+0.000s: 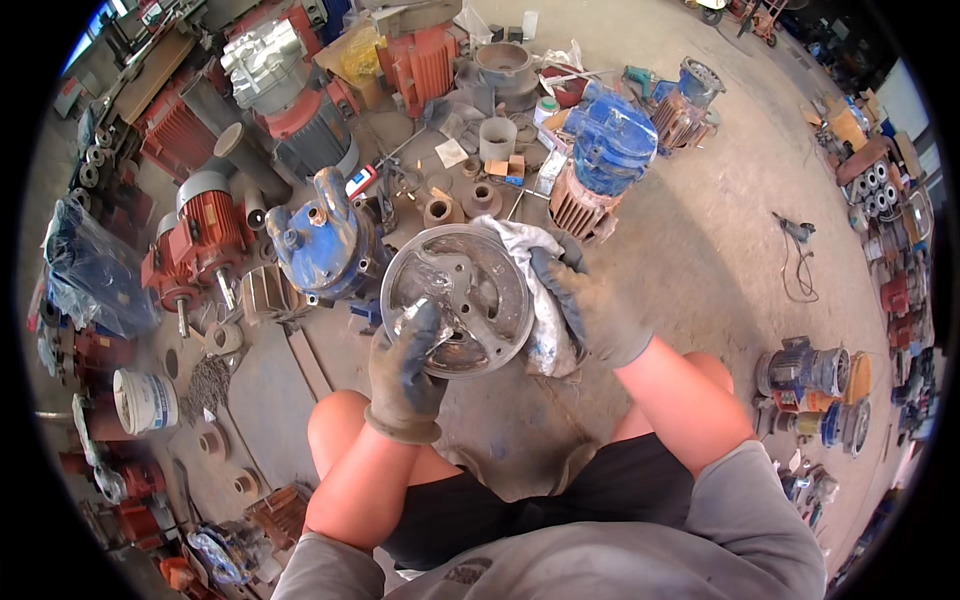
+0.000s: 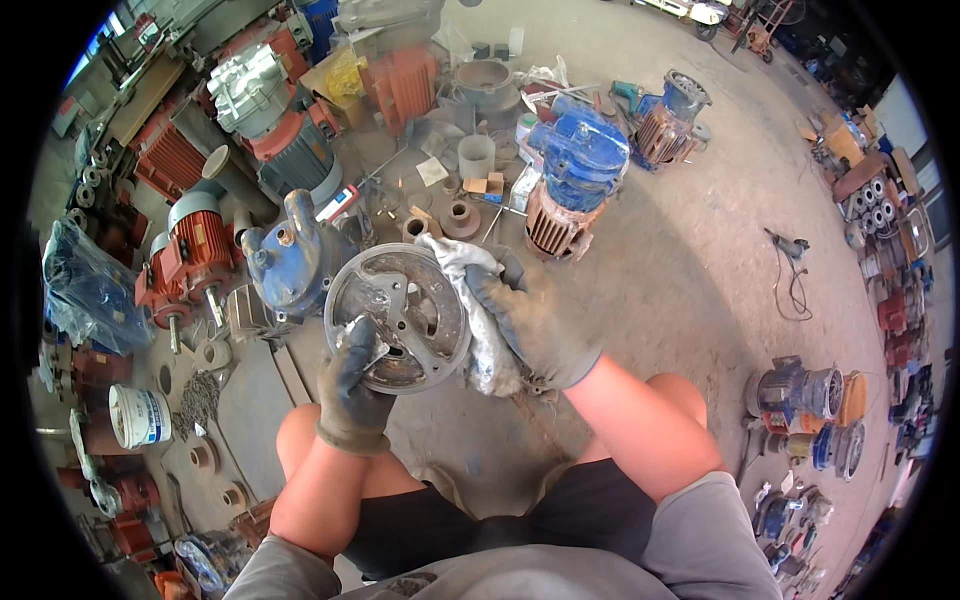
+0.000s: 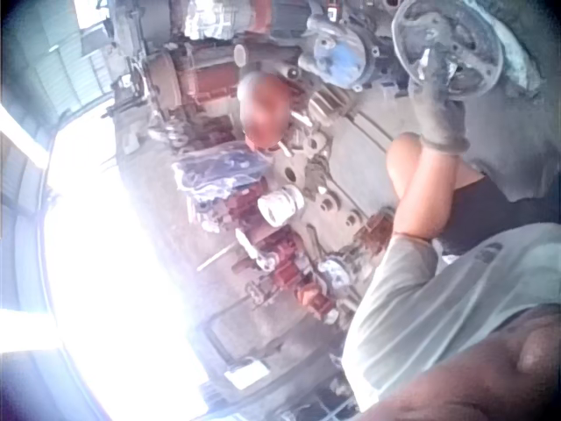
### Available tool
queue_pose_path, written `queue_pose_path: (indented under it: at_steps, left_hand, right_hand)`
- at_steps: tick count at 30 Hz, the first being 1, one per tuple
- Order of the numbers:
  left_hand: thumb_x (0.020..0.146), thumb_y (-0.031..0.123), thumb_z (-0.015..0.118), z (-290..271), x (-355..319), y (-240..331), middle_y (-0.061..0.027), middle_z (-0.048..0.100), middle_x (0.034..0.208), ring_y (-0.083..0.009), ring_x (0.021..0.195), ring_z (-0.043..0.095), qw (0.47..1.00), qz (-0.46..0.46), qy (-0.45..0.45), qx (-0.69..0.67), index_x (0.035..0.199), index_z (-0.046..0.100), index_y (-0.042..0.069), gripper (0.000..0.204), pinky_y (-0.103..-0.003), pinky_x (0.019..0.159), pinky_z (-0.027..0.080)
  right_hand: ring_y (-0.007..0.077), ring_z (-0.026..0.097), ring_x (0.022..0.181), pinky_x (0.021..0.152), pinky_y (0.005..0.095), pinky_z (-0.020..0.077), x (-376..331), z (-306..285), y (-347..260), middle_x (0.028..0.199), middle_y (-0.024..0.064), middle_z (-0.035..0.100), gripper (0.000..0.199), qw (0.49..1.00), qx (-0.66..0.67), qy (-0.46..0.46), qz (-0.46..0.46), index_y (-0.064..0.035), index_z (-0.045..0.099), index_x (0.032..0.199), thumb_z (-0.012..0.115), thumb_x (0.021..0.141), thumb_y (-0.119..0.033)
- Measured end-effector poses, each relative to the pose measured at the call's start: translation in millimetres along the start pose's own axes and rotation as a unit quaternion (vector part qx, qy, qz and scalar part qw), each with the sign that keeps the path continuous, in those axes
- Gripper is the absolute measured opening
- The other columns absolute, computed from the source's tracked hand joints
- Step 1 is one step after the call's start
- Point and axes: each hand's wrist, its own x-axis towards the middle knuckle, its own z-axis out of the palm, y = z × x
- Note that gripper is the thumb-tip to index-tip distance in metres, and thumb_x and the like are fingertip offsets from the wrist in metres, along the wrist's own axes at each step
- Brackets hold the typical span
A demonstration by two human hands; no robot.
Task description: The person sits on the floor of a workshop and cleans a circular metal mechanical part using a rag and a screwdriver. They wipe the surface and scrape out debris from the interior of the part.
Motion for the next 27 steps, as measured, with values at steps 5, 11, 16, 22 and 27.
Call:
queue_pose_path:
  at_steps: [5, 11, 16, 22, 27]
  left_hand:
    - [0.085, -0.001, 0.085, 0, -1, -8, -0.0224, 0.076, 0.123, -0.046, 0.107, 0.074, 0.88, 0.247, -0.034, 0.404, 0.139, 0.067, 0.0, 0.057, -0.051, 0.097, 0.06]
    - [0.097, 0.002, 0.077, -12, 10, -3, -0.0139, 0.076, 0.121, -0.0305, 0.109, 0.076, 0.712, 0.307, -0.161, 0.61, 0.138, 0.069, 0.0, 0.042, -0.04, 0.091, 0.063]
    - [0.097, 0.006, 0.08, 13, 4, 3, -0.0073, 0.077, 0.122, -0.016, 0.101, 0.076, 0.976, -0.157, -0.039, 0.149, 0.137, 0.072, 0.002, 0.041, -0.036, 0.086, 0.067]
    - [0.092, 0.006, 0.087, 6, 3, -8, -0.0056, 0.077, 0.12, -0.0129, 0.099, 0.074, 0.912, -0.253, -0.146, 0.289, 0.147, 0.065, 0.002, 0.059, -0.033, 0.088, 0.064]
    - [0.086, 0.0, 0.087, 8, -5, -25, -0.0023, 0.076, 0.124, -0.012, 0.111, 0.07, 0.918, -0.196, -0.185, 0.292, 0.148, 0.064, 0.005, 0.066, -0.034, 0.098, 0.059]
  right_hand:
    - [0.0182, 0.069, 0.113, 0.102, 0.0348, 0.0542, -12, 25, -22, 0.13, 0.0109, 0.074, 0.053, 0.999, -0.014, 0.034, -0.004, 0.003, 0.059, 0.148, 0.066, 0.112, -0.034]
    - [0.016, 0.071, 0.107, 0.098, 0.0344, 0.0552, -26, 17, -3, 0.118, 0.0112, 0.079, 0.044, 0.996, -0.049, 0.066, 0.032, -0.0021, 0.07, 0.142, 0.069, 0.11, -0.033]
    - [0.0174, 0.072, 0.109, 0.099, 0.0344, 0.0557, -11, -2, -28, 0.119, 0.0119, 0.08, 0.038, 0.987, -0.154, -0.03, -0.025, -0.0027, 0.074, 0.137, 0.071, 0.104, -0.021]
    - [0.0239, 0.074, 0.108, 0.1, 0.0371, 0.0564, 1, -4, -13, 0.12, 0.0147, 0.08, 0.035, 0.966, -0.123, -0.225, -0.033, -0.0027, 0.08, 0.124, 0.077, 0.09, -0.009]
    - [0.0283, 0.074, 0.11, 0.098, 0.038, 0.057, 3, 7, -18, 0.127, 0.0157, 0.076, 0.034, 0.923, -0.205, -0.323, -0.03, -0.0009, 0.08, 0.123, 0.076, 0.091, -0.012]
